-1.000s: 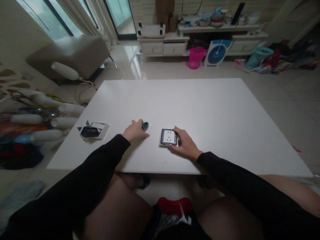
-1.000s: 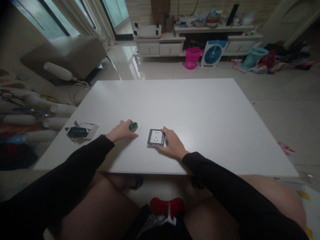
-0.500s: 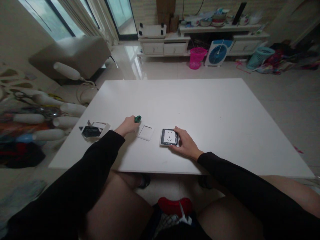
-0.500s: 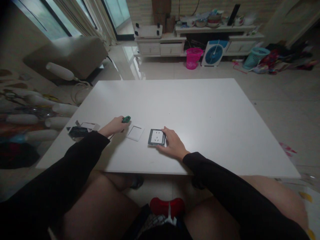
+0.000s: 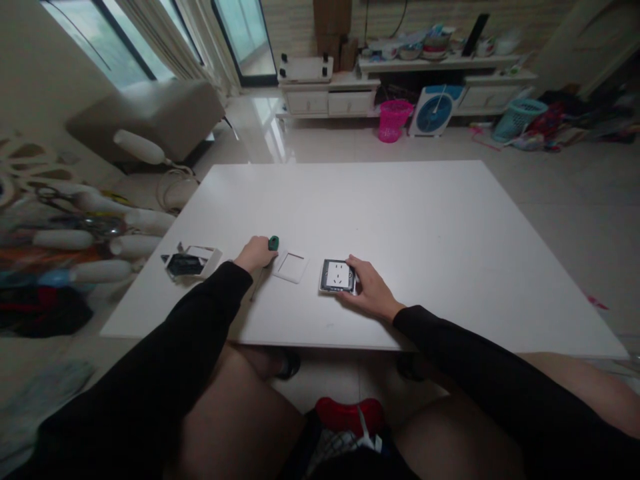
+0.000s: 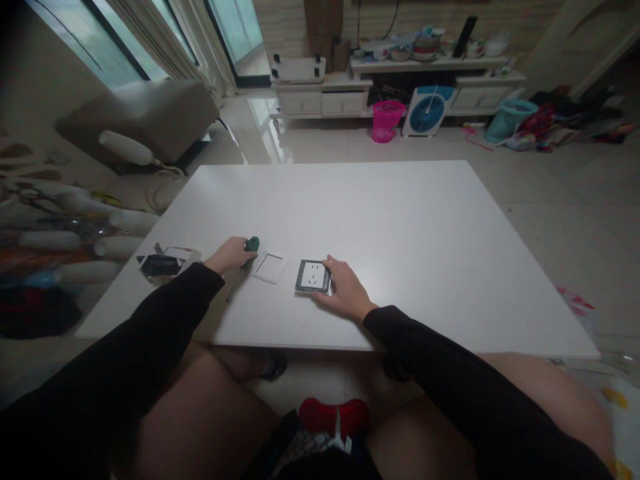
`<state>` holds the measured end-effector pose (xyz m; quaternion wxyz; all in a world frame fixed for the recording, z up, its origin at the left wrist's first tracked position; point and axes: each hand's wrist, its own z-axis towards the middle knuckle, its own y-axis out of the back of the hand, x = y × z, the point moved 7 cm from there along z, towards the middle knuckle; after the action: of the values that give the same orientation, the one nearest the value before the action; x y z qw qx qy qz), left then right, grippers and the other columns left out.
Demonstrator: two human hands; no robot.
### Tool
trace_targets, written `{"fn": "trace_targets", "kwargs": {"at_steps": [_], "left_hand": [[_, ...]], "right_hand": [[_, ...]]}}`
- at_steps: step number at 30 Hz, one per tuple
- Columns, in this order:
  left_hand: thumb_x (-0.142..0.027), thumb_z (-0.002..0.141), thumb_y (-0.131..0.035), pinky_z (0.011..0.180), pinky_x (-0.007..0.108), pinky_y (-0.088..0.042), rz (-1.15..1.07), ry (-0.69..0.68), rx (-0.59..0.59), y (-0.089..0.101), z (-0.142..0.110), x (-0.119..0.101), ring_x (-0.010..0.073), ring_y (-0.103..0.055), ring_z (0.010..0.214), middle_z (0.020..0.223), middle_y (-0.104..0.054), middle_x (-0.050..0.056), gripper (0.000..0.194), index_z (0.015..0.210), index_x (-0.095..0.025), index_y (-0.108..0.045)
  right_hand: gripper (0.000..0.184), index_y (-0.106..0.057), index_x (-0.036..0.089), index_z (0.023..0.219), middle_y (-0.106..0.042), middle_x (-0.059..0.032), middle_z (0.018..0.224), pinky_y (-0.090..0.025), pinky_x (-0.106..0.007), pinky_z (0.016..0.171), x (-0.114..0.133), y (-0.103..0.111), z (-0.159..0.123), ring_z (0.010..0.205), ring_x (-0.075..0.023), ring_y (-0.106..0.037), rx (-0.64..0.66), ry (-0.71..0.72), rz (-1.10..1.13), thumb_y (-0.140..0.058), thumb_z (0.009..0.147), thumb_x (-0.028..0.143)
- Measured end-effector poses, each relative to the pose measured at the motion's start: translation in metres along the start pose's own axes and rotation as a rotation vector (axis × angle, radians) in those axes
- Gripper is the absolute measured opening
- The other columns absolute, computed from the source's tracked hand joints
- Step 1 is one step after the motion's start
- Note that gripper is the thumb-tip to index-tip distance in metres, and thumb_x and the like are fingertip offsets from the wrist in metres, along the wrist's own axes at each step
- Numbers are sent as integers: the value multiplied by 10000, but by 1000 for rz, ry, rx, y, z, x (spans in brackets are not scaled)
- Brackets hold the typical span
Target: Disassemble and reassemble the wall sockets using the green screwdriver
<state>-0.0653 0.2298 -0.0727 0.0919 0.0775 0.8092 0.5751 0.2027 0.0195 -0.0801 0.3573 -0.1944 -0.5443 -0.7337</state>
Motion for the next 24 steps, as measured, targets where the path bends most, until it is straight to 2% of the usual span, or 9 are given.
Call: {"fn": "trace_targets", "kwargs": {"at_steps": [2, 5, 6, 8, 10, 13, 15, 18, 24], "left_hand": [[-387, 890, -628, 947, 380, -548, 0, -8, -11, 2, -1, 0, 358, -697, 1150, 1169, -703, 249, 480, 1244, -66, -673], [-374, 892, -643, 1022, 418, -522, -8, -44, -56, 10, -6, -4, 381, -648, 1234, 1332, -597, 298, 687, 1460, -10, -511], [-377, 872, -677, 1066, 423, -501, -13, -72, -68, 13, -8, -6, 384, -612, 1291, 1407, -546, 293, 759, 1516, -35, -465], [-374, 786, -781, 1153, 420, -442, -13, -199, -46, 14, -13, -17, 375, -522, 1403, 1548, -446, 230, 862, 1558, -159, -461], [-324, 675, -863, 1215, 439, -377, 7, -375, 40, 8, -20, -32, 360, -444, 1475, 1620, -402, 141, 907, 1515, -283, -523], [-238, 597, -882, 1261, 532, -273, 47, -523, 152, -4, -29, -44, 371, -409, 1496, 1613, -444, 106, 927, 1463, -317, -559], [-211, 580, -880, 1261, 539, -255, 58, -517, 155, -6, -30, -46, 372, -443, 1460, 1559, -501, 112, 903, 1427, -287, -575], [-228, 575, -879, 1231, 504, -300, 85, -500, 137, -5, -31, -48, 362, -494, 1382, 1488, -538, 125, 824, 1348, -238, -591], [-422, 531, -903, 1146, 500, -376, 188, -499, 129, 0, -36, -56, 389, -520, 1274, 1371, -577, 168, 815, 1241, -160, -600]], "right_hand": [[793, -448, 300, 1522, -584, -162, 1519, -485, -679, 1136, 0, 0, 0, 1435, -390, -535, 1, 1, -2, -815, 834, 444], [785, -455, 278, 1512, -582, -176, 1520, -481, -672, 1142, 0, -1, 0, 1442, -391, -530, 1, -1, -10, -816, 835, 442], [787, -454, 279, 1512, -583, -176, 1520, -480, -674, 1142, 0, -1, 0, 1443, -393, -529, 1, -1, -12, -817, 833, 443], [790, -451, 291, 1513, -582, -170, 1524, -478, -682, 1140, 0, -1, 0, 1446, -395, -527, 2, -4, -13, -817, 832, 448], [795, -450, 293, 1514, -580, -170, 1528, -476, -687, 1140, 0, -1, 0, 1443, -397, -529, 1, -5, -12, -818, 828, 453], [802, -452, 282, 1512, -579, -177, 1528, -478, -677, 1143, 0, 0, 0, 1437, -395, -537, 0, -5, -16, -824, 823, 454], [804, -451, 279, 1512, -581, -178, 1525, -482, -669, 1143, 0, 0, 0, 1437, -391, -536, 5, -4, -19, -828, 822, 449], [789, -458, 276, 1507, -584, -179, 1521, -483, -664, 1141, 0, 0, 0, 1433, -389, -538, 8, -3, -17, -824, 828, 446], [788, -468, 261, 1509, -567, -186, 1540, -468, -658, 1154, 0, 0, 0, 1446, -395, -523, 11, -18, -9, -822, 828, 439]]}}
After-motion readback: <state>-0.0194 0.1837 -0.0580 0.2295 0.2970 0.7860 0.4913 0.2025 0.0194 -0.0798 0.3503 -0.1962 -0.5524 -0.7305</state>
